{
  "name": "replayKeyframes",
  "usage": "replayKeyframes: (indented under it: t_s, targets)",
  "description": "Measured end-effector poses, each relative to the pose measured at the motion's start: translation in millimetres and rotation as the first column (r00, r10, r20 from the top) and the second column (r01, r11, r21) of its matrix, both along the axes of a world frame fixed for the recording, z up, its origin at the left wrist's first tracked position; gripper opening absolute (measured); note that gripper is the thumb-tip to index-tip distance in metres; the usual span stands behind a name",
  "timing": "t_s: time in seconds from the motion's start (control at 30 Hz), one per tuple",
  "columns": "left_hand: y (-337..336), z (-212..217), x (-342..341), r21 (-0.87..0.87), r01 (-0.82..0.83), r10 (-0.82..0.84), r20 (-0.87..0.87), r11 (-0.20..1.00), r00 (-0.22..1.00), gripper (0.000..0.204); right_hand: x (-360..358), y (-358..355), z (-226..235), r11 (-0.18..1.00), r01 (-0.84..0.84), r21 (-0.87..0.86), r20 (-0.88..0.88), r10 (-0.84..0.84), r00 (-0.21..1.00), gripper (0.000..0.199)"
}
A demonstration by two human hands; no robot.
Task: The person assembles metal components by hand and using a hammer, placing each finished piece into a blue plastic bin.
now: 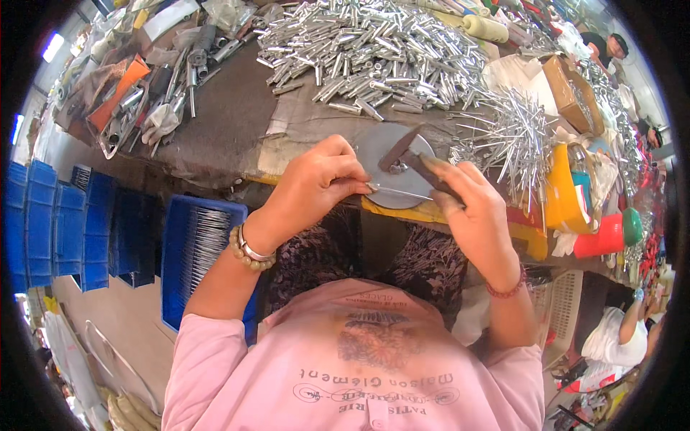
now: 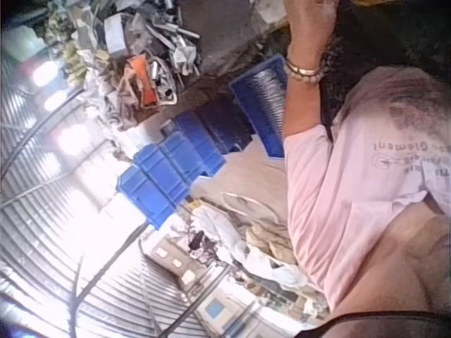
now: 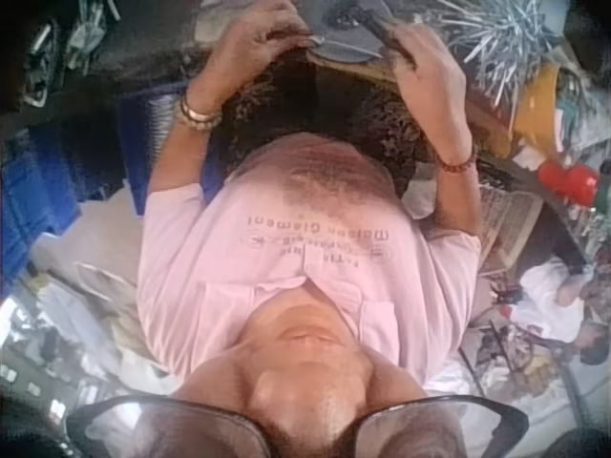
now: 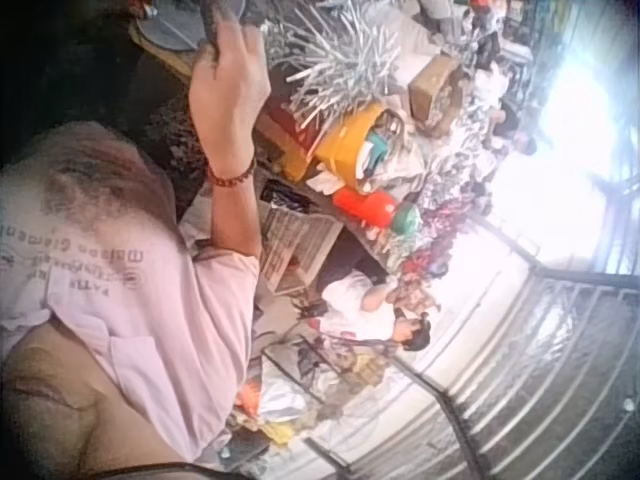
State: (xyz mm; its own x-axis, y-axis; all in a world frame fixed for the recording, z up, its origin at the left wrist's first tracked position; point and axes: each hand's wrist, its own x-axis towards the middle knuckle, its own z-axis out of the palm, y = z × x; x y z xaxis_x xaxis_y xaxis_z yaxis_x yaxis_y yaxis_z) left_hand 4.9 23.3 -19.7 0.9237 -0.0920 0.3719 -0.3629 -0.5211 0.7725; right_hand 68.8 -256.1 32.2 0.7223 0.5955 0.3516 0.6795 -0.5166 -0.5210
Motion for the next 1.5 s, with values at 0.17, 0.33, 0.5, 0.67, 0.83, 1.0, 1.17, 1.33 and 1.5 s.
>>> replayKeyframes:
  t_s: [0.17,0.33,0.5,0.67,0.83,1.0,1.17,1.33,1.5]
  targets:
    - [-2,0,-4,0.005,-0.030,0.030,-0.010,1.000,0.999,0.017,-17,8,-3,0.982,0.041,-0.183,0.286,0.013,0.958,0.023]
    - [-8,-1,-7,0.038,-0.046,0.046,0.002,0.998,0.999,0.021,-47,8,-25,0.995,0.076,-0.068,-0.075,-0.081,0.994,0.015]
    - [-32,-14,-35,-0.146,-0.287,0.305,0.126,0.947,0.944,0.031,-52,9,-26,0.993,0.028,0.112,-0.752,0.066,0.656,0.031]
    - [-63,-8,-59,-0.574,-0.399,0.129,-0.453,0.715,0.882,0.048,-60,12,-25,0.955,0.182,0.235,-0.946,0.181,0.269,0.024]
    - [-62,-14,-57,-0.717,-0.416,0.021,-0.489,0.559,0.872,0.061,-71,18,-35,0.934,0.203,0.293,-0.931,0.230,0.283,0.023]
    - [-61,-10,-62,-0.736,-0.441,0.063,-0.480,0.513,0.875,0.063,-83,30,-42,0.970,0.030,0.242,-0.861,0.200,0.467,0.024]
    - [-33,-13,-76,-0.808,-0.395,0.103,-0.391,0.437,0.914,0.060,-78,20,-43,0.937,0.130,0.323,-0.781,0.187,0.596,0.034]
    - [40,-53,-139,-0.613,-0.678,0.556,-0.423,0.405,0.715,0.052,-51,22,-44,0.913,0.187,0.362,-0.620,0.086,0.780,0.031]
    - [127,-157,-213,-0.384,-0.912,0.747,-0.562,0.146,0.356,0.056,-46,28,-54,0.919,0.268,0.288,-0.648,-0.019,0.761,0.033]
